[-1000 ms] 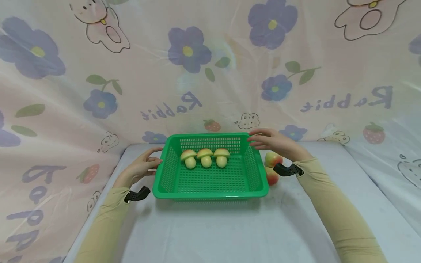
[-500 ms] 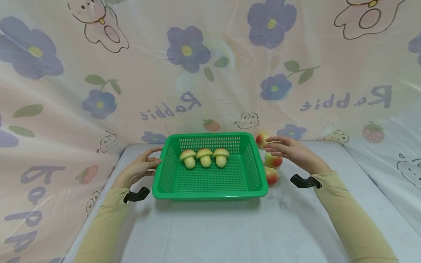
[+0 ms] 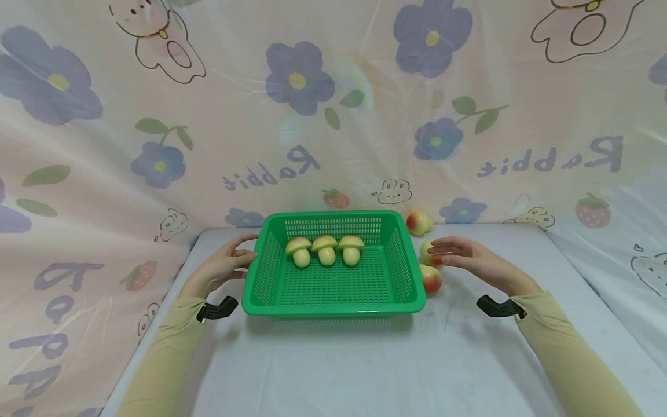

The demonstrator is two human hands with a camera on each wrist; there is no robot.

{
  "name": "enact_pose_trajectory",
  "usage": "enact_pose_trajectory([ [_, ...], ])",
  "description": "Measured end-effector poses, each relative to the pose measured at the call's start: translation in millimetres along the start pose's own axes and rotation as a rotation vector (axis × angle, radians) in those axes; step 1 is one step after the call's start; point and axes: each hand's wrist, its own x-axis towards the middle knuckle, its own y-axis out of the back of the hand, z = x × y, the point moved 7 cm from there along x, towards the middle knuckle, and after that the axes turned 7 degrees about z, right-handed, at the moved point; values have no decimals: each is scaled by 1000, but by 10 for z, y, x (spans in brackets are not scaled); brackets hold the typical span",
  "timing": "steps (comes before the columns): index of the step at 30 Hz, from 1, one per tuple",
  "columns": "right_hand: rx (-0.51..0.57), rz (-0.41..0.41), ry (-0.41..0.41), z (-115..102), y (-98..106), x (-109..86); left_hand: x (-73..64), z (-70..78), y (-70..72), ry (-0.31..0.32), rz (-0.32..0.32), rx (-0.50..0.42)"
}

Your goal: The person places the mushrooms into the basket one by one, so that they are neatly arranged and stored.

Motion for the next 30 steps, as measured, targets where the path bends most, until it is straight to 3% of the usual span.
enact_pose_trajectory([
  [9, 67, -53, 108, 92, -100, -17, 10, 2, 0, -4, -3, 0],
  [21, 24, -113, 136, 182, -267, -18, 15, -4, 1, -8, -2, 12],
  [30, -42, -109, 122, 225, -310, -6, 5, -12, 1, -13, -3, 14],
])
